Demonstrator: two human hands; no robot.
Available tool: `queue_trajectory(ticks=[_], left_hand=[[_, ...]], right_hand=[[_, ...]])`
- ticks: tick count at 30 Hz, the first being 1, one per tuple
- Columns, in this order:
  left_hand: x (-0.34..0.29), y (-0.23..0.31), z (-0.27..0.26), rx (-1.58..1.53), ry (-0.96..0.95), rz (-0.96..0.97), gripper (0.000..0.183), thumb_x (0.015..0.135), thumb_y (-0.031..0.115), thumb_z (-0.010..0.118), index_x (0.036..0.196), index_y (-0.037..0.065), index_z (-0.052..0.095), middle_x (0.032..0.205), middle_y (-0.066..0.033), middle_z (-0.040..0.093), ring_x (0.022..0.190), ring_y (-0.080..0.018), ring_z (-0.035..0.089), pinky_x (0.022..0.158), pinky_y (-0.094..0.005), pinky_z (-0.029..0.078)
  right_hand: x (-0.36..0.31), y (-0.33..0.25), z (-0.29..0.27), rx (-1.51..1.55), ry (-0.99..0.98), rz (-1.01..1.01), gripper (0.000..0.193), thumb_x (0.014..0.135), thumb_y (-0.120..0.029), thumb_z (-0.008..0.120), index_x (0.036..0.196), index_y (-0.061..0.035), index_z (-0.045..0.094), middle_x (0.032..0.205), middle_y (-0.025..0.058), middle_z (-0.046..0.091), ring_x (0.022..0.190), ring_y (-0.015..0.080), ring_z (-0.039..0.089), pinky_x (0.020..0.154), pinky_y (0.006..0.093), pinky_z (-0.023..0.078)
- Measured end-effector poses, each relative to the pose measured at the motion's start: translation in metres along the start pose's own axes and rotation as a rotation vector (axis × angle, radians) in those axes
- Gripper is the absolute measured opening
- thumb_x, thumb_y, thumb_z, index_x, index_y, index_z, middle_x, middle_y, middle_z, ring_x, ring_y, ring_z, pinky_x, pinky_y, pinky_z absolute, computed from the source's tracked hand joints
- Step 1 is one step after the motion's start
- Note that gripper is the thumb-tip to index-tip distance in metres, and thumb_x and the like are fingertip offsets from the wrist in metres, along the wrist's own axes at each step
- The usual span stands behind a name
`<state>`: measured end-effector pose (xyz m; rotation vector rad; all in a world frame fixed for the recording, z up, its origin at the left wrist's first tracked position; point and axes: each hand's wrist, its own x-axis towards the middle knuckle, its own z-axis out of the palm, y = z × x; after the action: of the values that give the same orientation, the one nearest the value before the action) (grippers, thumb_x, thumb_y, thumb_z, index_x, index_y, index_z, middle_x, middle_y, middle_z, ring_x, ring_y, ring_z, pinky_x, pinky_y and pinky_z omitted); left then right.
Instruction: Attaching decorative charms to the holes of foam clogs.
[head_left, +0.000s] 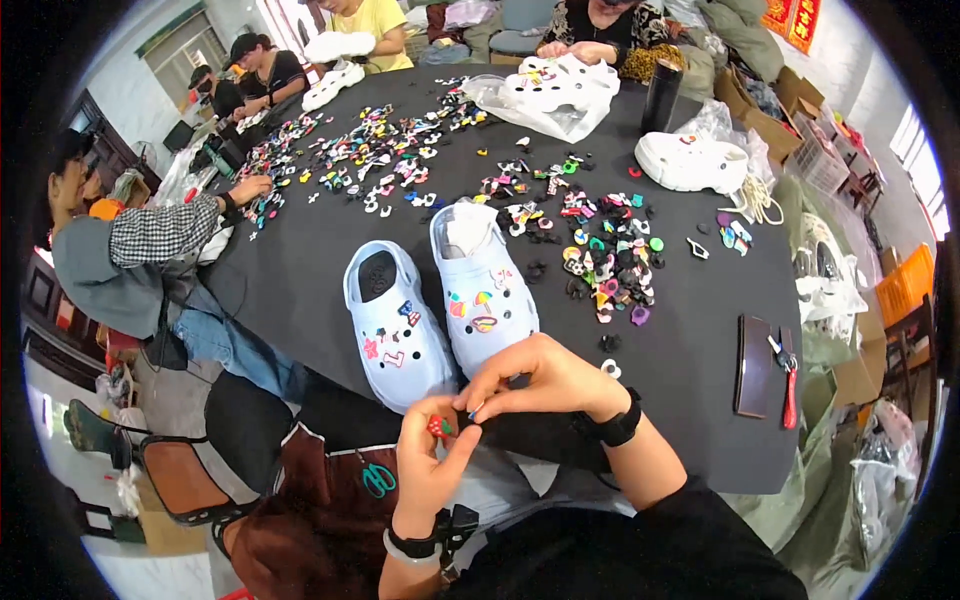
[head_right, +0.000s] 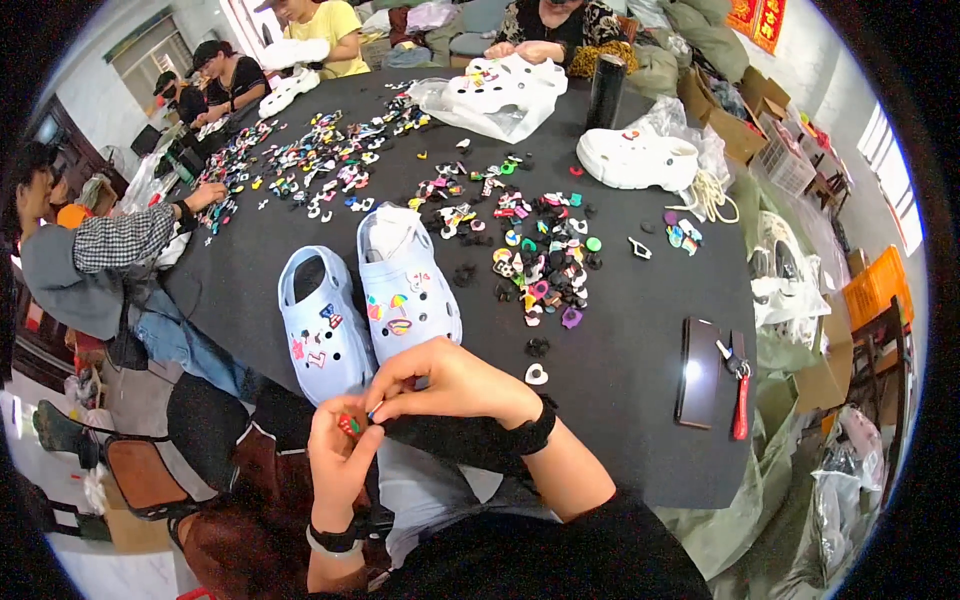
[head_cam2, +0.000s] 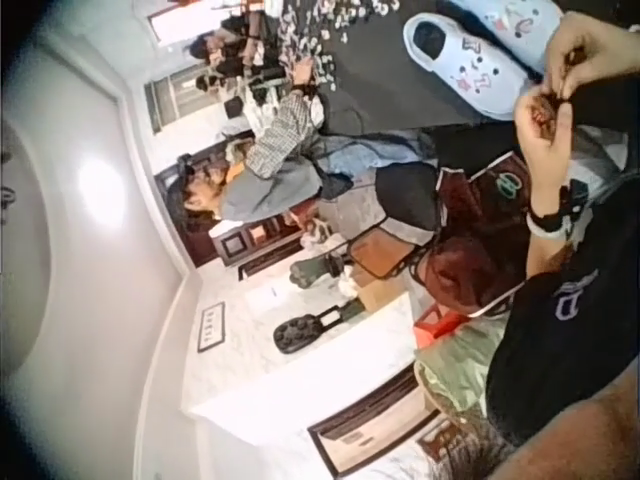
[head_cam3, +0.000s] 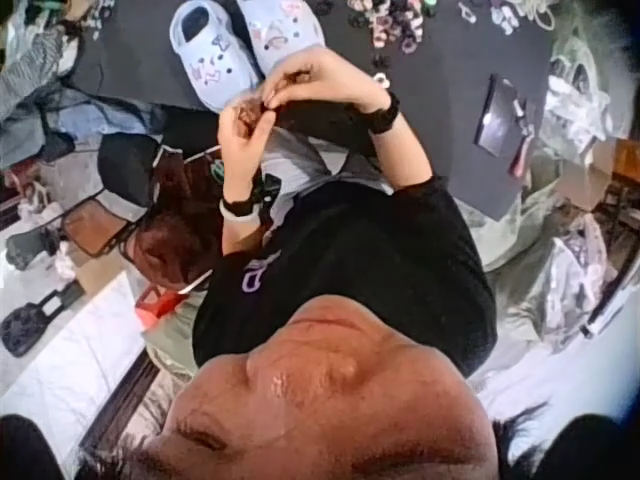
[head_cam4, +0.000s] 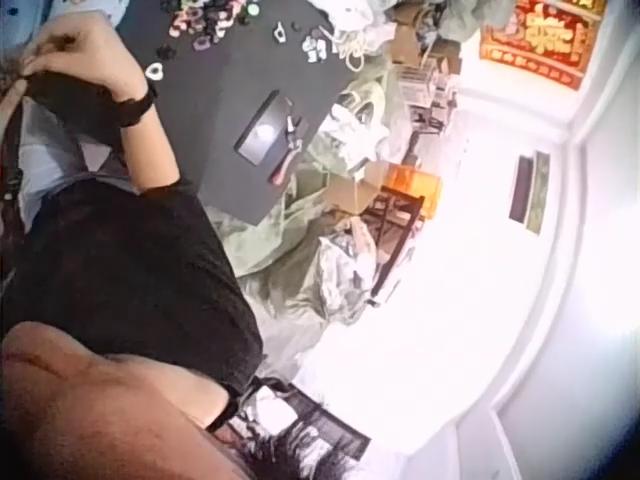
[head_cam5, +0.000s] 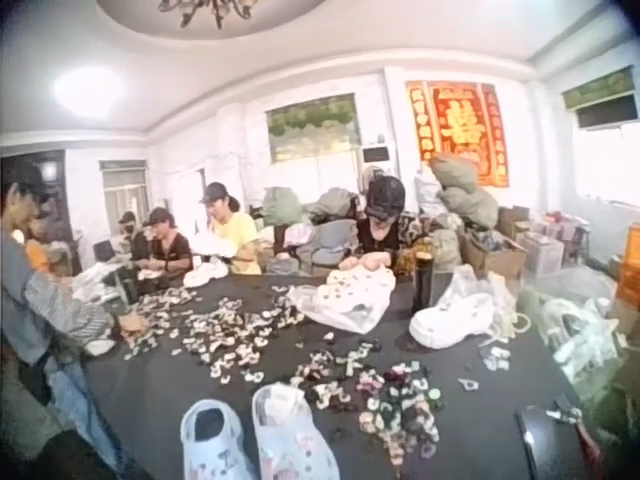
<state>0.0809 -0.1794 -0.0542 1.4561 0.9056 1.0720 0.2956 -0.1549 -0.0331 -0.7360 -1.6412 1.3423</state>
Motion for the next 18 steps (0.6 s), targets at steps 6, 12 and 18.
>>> queue_trajectory(ticks=[6,12,18], left_hand=[[-0.014,-0.002,-0.015,0.275,-0.088,0.180,0.021,0.086,0.008,0.072,0.102,-0.001,0.061,0.086,-0.0078,0.055,0.077,-0.0171,0.053,0.070,-0.0280,0.043],[-0.026,-0.006,-0.014,-0.030,0.101,0.225,0.025,0.099,0.023,0.056,0.103,0.000,0.063,0.096,-0.0093,0.055,0.090,-0.0191,0.053,0.080,-0.0315,0.042],[-0.032,-0.016,0.007,-0.248,0.004,0.195,0.029,0.105,0.023,0.041,0.113,0.004,0.061,0.116,-0.0131,0.050,0.121,-0.0247,0.042,0.106,-0.0382,0.031]], right_hand=[[0.010,0.007,0.030,-0.055,-0.041,-0.121,0.009,0.085,-0.013,0.076,0.092,-0.0078,0.075,0.088,0.0004,0.061,0.069,0.0080,0.054,0.057,0.0247,0.041],[0.008,0.000,0.032,0.334,-0.104,0.110,0.039,0.091,-0.008,0.068,0.128,-0.0013,0.057,0.095,0.0052,0.062,0.081,0.0102,0.063,0.067,0.0242,0.052],[-0.004,0.007,0.066,-0.465,0.149,-0.190,0.042,0.079,-0.007,0.077,0.117,-0.0036,0.058,0.100,0.0092,0.057,0.077,0.0214,0.063,0.065,0.0308,0.053]])
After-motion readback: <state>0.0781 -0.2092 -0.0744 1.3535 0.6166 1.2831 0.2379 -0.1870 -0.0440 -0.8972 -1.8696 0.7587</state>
